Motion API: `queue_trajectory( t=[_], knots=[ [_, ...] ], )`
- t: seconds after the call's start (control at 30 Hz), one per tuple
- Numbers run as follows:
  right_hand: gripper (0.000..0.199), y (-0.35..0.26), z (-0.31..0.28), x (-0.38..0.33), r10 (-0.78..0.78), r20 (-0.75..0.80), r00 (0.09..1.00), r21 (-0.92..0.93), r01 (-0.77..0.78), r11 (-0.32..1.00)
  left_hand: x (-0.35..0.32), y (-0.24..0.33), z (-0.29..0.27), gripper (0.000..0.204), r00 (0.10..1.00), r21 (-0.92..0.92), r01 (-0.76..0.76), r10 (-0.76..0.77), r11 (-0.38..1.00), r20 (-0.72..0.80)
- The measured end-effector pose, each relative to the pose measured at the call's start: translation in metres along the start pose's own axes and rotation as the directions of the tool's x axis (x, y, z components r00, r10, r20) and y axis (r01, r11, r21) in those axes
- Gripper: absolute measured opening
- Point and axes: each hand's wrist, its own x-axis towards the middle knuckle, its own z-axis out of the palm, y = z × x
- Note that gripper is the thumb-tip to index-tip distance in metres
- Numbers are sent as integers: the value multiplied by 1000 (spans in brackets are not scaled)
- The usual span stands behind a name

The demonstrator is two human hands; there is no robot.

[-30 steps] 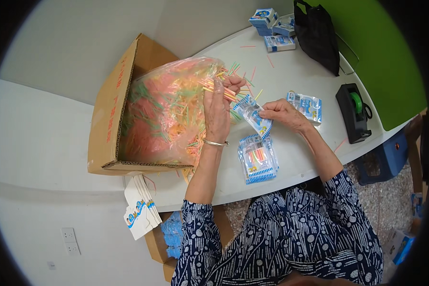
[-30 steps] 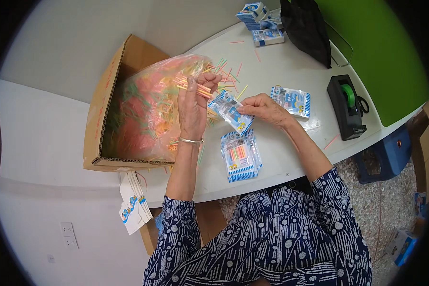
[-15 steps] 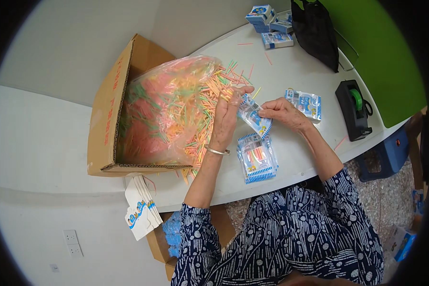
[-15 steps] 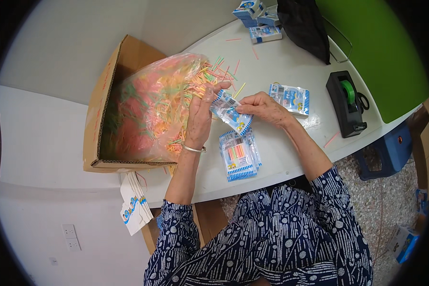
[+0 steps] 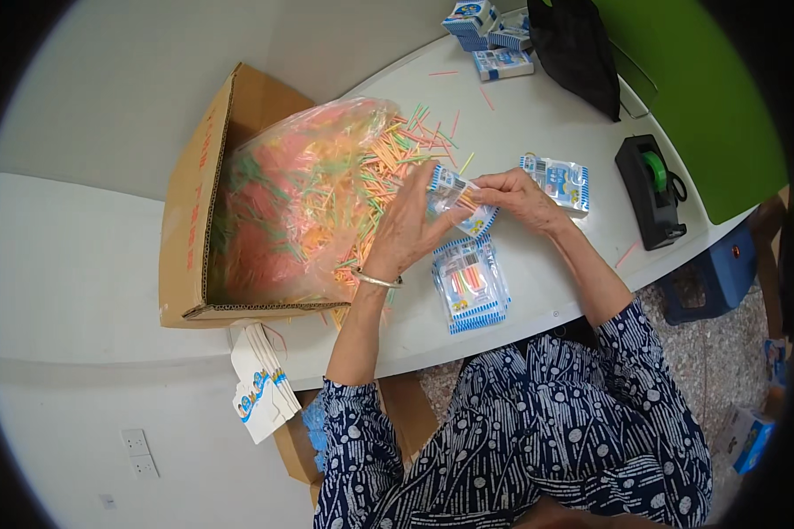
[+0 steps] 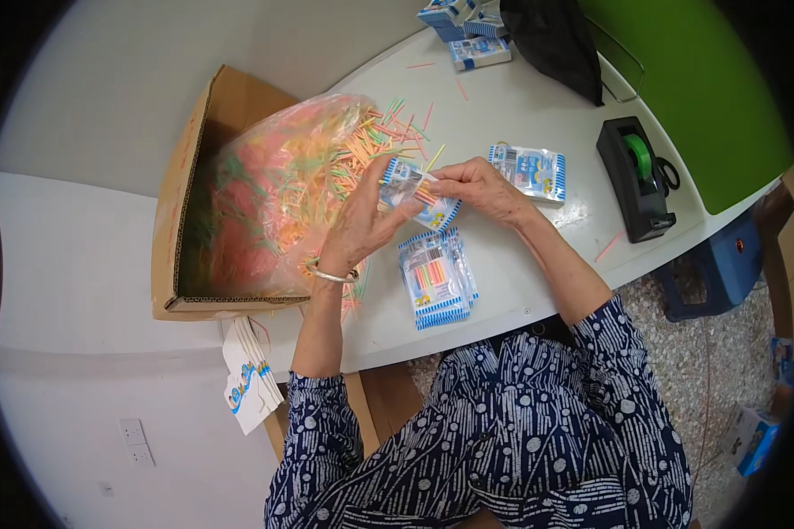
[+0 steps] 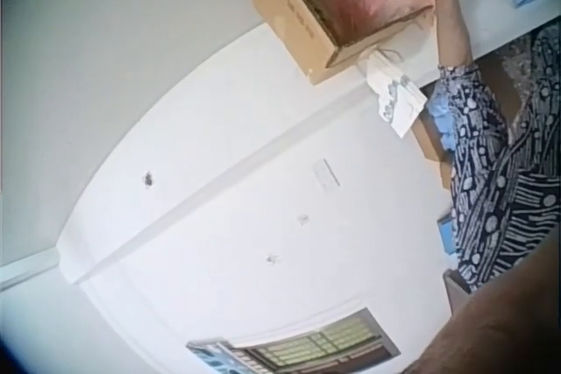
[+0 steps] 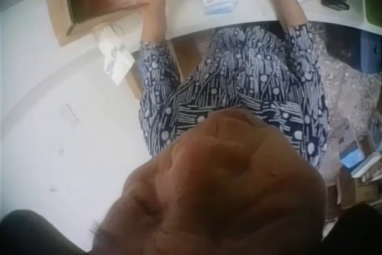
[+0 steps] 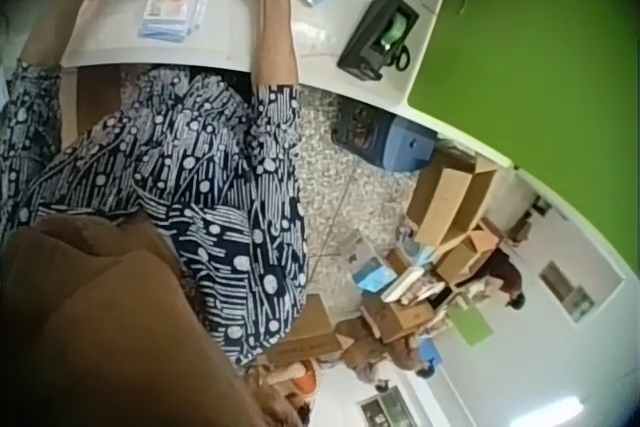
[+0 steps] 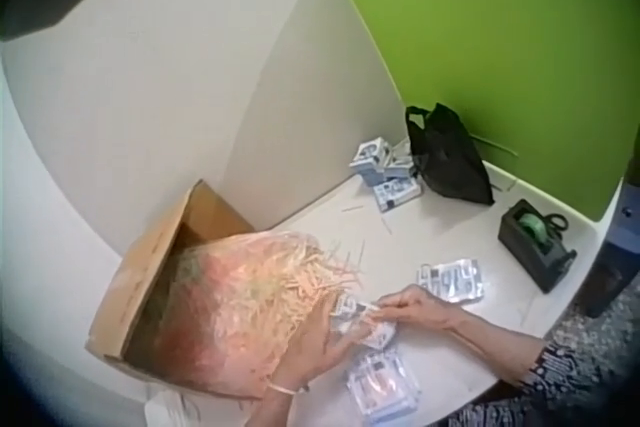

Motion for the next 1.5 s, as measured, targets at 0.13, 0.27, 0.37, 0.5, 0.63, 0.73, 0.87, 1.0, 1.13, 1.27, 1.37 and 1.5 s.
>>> queue_trajectory(
  t=[0.13, 0.27, 0.37, 0.5, 0.63, 0.73, 0.87, 1.0, 1.13, 1.27, 1.37, 1.5],
  knots=[
    [29, 1, 2, 2, -29, -34, 999, 57, 31, 998, 0, 6, -9, 69, 994, 30, 13, -9, 999, -105],
    [29, 4, 1, 3, -17, -38, 999, 122, 22, 992, 4, 17, -11, 56, 988, -98, 155, -151, 983, 43],
    [27, -2, 7, 3, -9, 22, 1000, 159, 6, 987, 8, 1, -5, 40, 995, -491, 8, -54, 871, -79],
    [23, 1, 0, 2, 36, 81, 996, 60, -41, 997, 13, 7, -3, 30, 992, -654, 84, -122, 752, -13],
    [21, -2, 3, 2, 70, 96, 993, -6, -70, 998, 16, 4, -4, 34, 991, -522, 124, -129, 844, 26],
    [22, -6, 9, 0, 59, 105, 993, 23, -62, 998, 18, 3, -7, 32, 993, -461, 113, -114, 880, 25],
    [27, -7, 9, -2, 124, 150, 981, -30, -121, 992, 17, 4, -8, 34, 996, -408, 86, -64, 909, 68],
    [30, -12, 8, -6, 107, 174, 979, -41, -101, 994, 12, 7, -7, 32, 997, -405, 66, -46, 912, 60],
    [37, -37, -2, -17, 47, 93, 995, -295, -17, 955, -6, 10, -16, 33, 982, -471, 180, -128, 864, 140],
    [43, -42, -44, -40, -250, -208, 946, -745, 12, 667, -37, 3, -5, 36, 967, -431, 170, -67, 886, 245],
    [39, -14, -74, -49, -560, -207, 802, -960, -55, 275, -54, 4, 10, 43, 985, -61, 90, -80, 994, 153],
    [25, 2, -88, -48, -388, -304, 870, -881, -102, 461, -56, -2, 13, 54, 993, 123, -24, 9, 992, 115]
  ],
)
